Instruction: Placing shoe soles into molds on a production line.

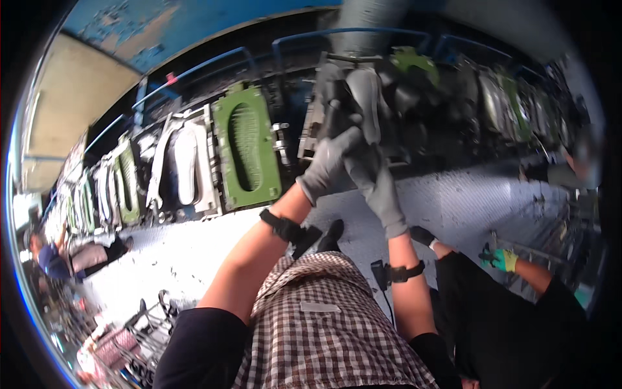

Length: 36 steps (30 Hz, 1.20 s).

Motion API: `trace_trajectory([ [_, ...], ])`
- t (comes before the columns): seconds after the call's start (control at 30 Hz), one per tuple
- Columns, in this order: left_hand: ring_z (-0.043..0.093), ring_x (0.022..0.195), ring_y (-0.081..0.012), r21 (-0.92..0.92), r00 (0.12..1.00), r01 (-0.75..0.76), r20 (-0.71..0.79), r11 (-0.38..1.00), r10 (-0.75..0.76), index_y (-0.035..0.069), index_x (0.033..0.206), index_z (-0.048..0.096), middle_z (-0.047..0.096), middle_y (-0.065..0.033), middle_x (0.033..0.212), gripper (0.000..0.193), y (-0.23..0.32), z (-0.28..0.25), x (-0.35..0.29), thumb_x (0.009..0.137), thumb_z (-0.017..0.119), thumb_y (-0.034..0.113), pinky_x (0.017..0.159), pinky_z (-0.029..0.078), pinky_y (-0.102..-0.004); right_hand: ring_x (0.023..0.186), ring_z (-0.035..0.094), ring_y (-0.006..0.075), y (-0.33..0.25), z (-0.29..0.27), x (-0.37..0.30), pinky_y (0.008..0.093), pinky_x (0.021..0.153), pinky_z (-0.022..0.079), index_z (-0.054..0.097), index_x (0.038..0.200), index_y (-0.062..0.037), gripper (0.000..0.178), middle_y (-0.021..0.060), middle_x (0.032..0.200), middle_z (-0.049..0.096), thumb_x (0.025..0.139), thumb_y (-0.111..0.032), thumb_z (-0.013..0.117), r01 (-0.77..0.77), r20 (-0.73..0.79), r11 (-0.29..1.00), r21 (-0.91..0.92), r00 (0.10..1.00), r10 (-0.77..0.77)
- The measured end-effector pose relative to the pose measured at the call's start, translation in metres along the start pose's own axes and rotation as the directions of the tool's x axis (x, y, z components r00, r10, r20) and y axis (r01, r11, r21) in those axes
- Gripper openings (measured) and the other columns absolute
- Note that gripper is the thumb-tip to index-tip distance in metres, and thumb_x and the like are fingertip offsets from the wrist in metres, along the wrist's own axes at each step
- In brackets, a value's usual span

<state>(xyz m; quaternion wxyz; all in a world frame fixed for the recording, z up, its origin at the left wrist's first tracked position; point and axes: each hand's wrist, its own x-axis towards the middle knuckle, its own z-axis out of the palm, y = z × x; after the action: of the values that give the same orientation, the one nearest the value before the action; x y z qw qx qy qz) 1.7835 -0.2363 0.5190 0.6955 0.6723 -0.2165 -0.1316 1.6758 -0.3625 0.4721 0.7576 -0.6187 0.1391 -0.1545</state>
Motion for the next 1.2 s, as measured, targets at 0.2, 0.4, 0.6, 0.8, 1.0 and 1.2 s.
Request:
trace_trajectory([
  [0.2, 0.057, 0.120, -0.0171, -0.302, 0.940, 0.340, 0.111, 0.891, -0.321, -0.001, 0.144, 0.051, 0.059, -0.0118, 0.136, 0.048, 0.068, -0.136, -0.105, 0.104, 0.056, 0.027, 0.100, 0.048, -0.0316, 0.071, 0.061, 0.0070, 0.003, 0.098, -0.018, 0.0203, 0.053, 0.044, 0.054, 0.139, -0.0026, 0.046, 0.0016, 0.099, 0.069, 0.099, -0.021, 0.067, -0.149, 0.075, 0.987, -0.067, 0.985, 0.154],
  [0.4, 0.060, 0.116, -0.0255, 0.276, 0.713, 0.500, -0.669, 0.821, -0.210, -0.002, 0.137, 0.056, 0.064, -0.0171, 0.123, 0.049, -0.002, -0.369, -0.142, 0.103, 0.055, 0.033, 0.100, 0.046, -0.0333, 0.104, 0.066, 0.0162, -0.010, 0.224, -0.025, 0.0321, 0.090, 0.051, 0.064, 0.127, 0.0039, 0.042, 0.0087, 0.115, 0.070, 0.096, -0.024, 0.068, -0.086, 0.062, 0.973, -0.212, 0.993, 0.101],
  [0.6, 0.059, 0.091, -0.0159, -0.288, 0.689, 0.626, -0.229, 0.724, -0.687, -0.004, 0.118, 0.063, 0.065, -0.0056, 0.099, 0.043, -0.060, -0.436, -0.107, 0.101, 0.057, 0.035, 0.085, 0.050, -0.0310, 0.109, 0.065, 0.0190, 0.036, 0.353, -0.004, 0.0334, 0.095, 0.050, 0.062, 0.132, 0.0037, 0.044, 0.0111, 0.126, 0.066, 0.092, -0.014, 0.068, -0.242, -0.045, 0.970, 0.015, 0.969, 0.243],
  [0.8, 0.057, 0.092, -0.0093, -0.307, 0.847, 0.303, -0.346, 0.902, -0.403, 0.004, 0.117, 0.066, 0.064, -0.0009, 0.104, 0.035, -0.090, -0.463, -0.159, 0.101, 0.059, 0.034, 0.084, 0.048, -0.0273, 0.087, 0.066, 0.0369, 0.057, 0.463, 0.009, 0.0465, 0.075, 0.054, 0.063, 0.133, -0.0145, 0.041, 0.0124, 0.101, 0.063, 0.093, -0.019, 0.066, 0.342, 0.295, 0.402, -0.849, 0.939, -0.176],
  [1.0, 0.061, 0.105, -0.0202, -0.901, 0.603, 0.113, -0.273, 0.419, -0.750, 0.001, 0.134, 0.046, 0.063, -0.0106, 0.115, 0.044, -0.011, -0.463, -0.176, 0.104, 0.050, 0.033, 0.090, 0.049, -0.0279, 0.084, 0.068, 0.0319, 0.041, 0.463, -0.092, 0.0450, 0.076, 0.053, 0.057, 0.135, -0.0111, 0.050, 0.0128, 0.102, 0.063, 0.090, -0.026, 0.069, 0.525, 0.563, 0.210, -0.825, 0.734, 0.379],
  [1.2, 0.062, 0.117, -0.0257, -0.465, 0.747, 0.469, -0.245, 0.751, -0.618, 0.001, 0.154, 0.034, 0.059, -0.0193, 0.134, 0.075, -0.030, -0.471, -0.132, 0.091, 0.071, 0.019, 0.097, 0.053, -0.0363, 0.097, 0.066, 0.0339, 0.057, 0.455, -0.059, 0.0470, 0.087, 0.053, 0.046, 0.145, 0.0005, 0.067, 0.0216, 0.121, 0.062, 0.091, -0.032, 0.069, -0.025, 0.287, 0.611, -0.792, 0.867, 0.408],
])
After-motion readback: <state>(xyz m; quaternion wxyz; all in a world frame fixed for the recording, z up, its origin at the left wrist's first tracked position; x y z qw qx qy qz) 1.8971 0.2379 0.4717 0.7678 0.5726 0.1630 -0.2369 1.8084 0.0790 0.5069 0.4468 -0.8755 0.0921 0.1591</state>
